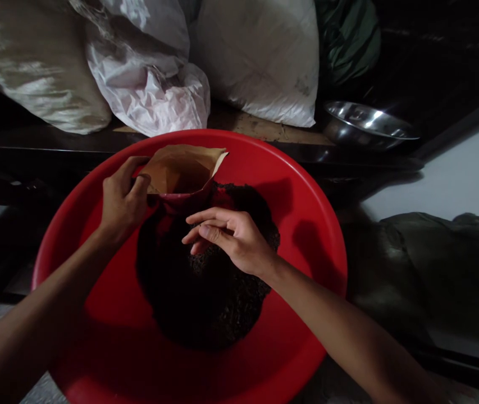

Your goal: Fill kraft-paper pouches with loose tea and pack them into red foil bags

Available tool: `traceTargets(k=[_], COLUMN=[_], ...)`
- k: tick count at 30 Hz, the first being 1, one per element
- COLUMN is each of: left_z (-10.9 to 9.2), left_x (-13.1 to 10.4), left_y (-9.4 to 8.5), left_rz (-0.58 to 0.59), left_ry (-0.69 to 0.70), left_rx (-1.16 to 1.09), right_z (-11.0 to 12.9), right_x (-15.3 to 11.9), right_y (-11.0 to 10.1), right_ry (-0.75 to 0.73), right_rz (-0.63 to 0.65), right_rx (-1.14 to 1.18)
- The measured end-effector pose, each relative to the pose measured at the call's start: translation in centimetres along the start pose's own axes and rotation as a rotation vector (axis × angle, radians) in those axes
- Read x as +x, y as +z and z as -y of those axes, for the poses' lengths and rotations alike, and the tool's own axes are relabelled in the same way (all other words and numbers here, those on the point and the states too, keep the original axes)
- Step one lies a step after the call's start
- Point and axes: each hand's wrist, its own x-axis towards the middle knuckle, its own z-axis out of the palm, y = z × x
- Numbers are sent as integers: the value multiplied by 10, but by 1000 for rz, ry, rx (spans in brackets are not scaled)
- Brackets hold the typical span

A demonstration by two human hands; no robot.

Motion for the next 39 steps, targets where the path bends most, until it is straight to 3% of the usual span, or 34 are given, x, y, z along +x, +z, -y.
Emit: traceTargets(k=[19,31,39], left_z=[-1,-12,-8], left_x=[0,1,0], left_y=[0,-6,-4], left_rz=[-12,25,56], left_ry=[-6,-23,-6], left_rx=[19,-13,-13], right_z=[2,0,-9], right_x=[-2,0,2], right_y=[-1,0,-1], right_ry=[-86,-61,-250], right_rz=[-108,-58,-65], right_rx=[7,-254,-795])
